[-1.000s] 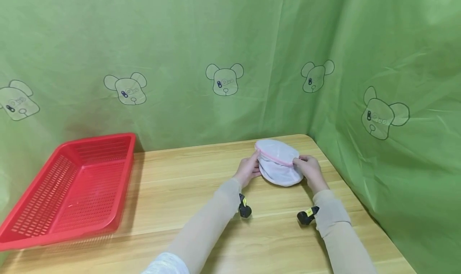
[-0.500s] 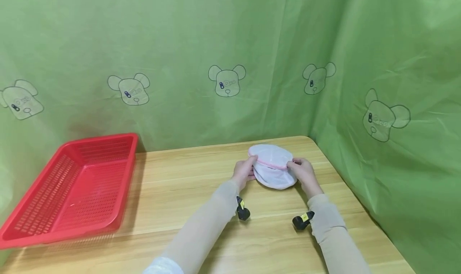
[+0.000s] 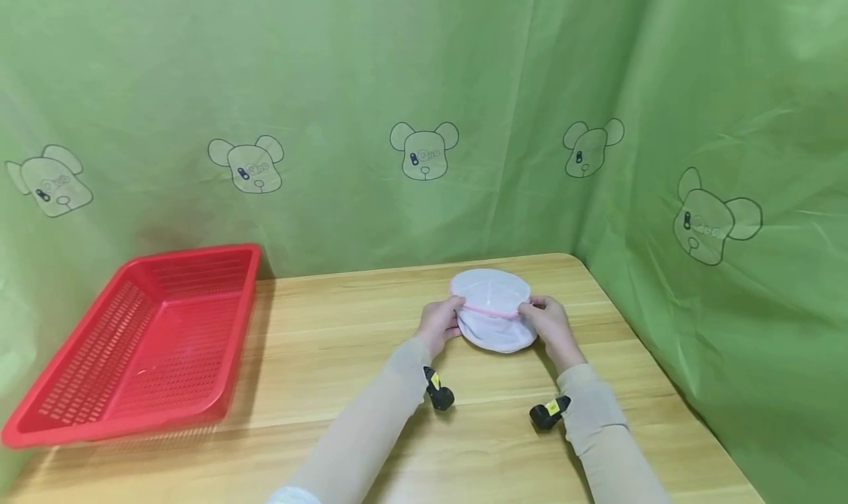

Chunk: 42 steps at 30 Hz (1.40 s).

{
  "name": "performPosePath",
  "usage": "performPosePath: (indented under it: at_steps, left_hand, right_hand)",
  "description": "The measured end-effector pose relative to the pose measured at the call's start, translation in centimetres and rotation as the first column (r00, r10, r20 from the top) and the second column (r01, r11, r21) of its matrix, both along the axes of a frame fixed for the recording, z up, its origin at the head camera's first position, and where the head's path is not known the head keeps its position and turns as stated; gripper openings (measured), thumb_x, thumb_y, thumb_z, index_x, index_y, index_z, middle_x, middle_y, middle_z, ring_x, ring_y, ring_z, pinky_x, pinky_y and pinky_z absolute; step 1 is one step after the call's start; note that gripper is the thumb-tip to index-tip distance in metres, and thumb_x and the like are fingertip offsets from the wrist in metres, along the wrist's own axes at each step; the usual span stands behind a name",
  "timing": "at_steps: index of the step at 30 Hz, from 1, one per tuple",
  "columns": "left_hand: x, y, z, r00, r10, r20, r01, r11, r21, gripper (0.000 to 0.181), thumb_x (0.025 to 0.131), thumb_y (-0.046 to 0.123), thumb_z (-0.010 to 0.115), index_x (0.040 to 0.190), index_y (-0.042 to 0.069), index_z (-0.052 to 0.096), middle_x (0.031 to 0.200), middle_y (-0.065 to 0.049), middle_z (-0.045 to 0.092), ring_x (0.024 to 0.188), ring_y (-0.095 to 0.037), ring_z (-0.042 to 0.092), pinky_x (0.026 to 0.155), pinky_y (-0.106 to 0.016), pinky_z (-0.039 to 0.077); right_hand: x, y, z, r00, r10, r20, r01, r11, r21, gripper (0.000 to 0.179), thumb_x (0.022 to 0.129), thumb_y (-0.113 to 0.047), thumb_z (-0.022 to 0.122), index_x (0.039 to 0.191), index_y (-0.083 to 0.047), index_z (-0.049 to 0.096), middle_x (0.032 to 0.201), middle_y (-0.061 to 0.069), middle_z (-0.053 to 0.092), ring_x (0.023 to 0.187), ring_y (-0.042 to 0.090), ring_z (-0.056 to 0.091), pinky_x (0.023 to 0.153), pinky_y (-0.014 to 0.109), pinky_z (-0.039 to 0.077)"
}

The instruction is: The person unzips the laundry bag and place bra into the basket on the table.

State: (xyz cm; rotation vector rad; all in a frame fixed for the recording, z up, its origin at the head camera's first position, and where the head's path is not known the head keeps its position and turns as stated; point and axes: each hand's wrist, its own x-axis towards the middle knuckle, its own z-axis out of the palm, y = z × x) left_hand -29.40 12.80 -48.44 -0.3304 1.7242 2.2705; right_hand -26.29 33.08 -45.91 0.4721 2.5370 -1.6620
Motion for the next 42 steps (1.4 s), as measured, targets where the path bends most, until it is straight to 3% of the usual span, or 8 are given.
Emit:
performPosePath:
  at_steps: [5,12,21,30,42]
  left_hand:
    - [0.3,-1.2,-0.1,1.0,-0.018,0.005,0.018,1.0,-0.003,0.039,0.082,0.02,0.07,0.113,-0.002,0.062,0.084,-0.007,0.069,0.073,-0.014,0.065,0.072,-0.029,0.06]
    - [0.7,-2.9,-0.1,0.998,-0.061,0.009,0.061,0.998,-0.009,0.04,0.084,0.014,0.068,0.118,-0.006,0.06,0.093,-0.012,0.072,0.075,-0.014,0.068,0.075,-0.03,0.06]
    - [1.0,-5.2,-0.2,0.995,-0.094,-0.033,0.092,0.994,-0.058,0.037,0.086,0.011,0.068,0.117,-0.008,0.06,0.098,-0.017,0.072,0.079,-0.014,0.069,0.075,-0.029,0.06]
    - [1.4,-7.7,-0.3,0.99,-0.11,-0.083,0.1,0.989,-0.112,0.033,0.085,0.007,0.069,0.112,-0.009,0.062,0.089,-0.009,0.068,0.076,-0.012,0.066,0.073,-0.026,0.06]
    - [1.9,-11.2,-0.3,0.992,-0.094,-0.088,0.079,0.983,-0.167,0.032,0.086,0.005,0.068,0.113,-0.01,0.062,0.085,-0.004,0.063,0.075,-0.01,0.062,0.072,-0.024,0.059]
  right_hand:
    - [0.1,-0.9,-0.3,1.0,0.007,-0.014,-0.007,1.0,-0.007,0.066,0.094,-0.022,0.054,0.144,0.011,0.028,0.145,0.032,0.036,0.123,0.032,0.048,0.083,0.014,0.05]
    - [0.2,-1.9,-0.6,1.0,0.015,-0.012,-0.015,1.0,-0.01,0.064,0.095,-0.022,0.054,0.144,0.011,0.03,0.146,0.032,0.036,0.128,0.036,0.045,0.107,0.038,0.045]
    - [0.6,-3.6,-0.6,0.998,0.059,-0.022,-0.059,0.998,0.008,0.064,0.092,-0.024,0.058,0.141,0.011,0.034,0.141,0.031,0.041,0.121,0.034,0.05,0.104,0.039,0.046]
    - [1.2,-5.5,-0.8,0.995,0.095,-0.035,-0.095,0.995,0.005,0.061,0.091,-0.022,0.06,0.138,0.01,0.039,0.14,0.029,0.042,0.123,0.036,0.048,0.107,0.044,0.043]
    - [1.3,-8.4,-1.1,0.99,0.132,-0.038,-0.133,0.991,-0.015,0.058,0.09,-0.021,0.063,0.134,0.01,0.042,0.138,0.03,0.045,0.126,0.039,0.046,0.111,0.049,0.039]
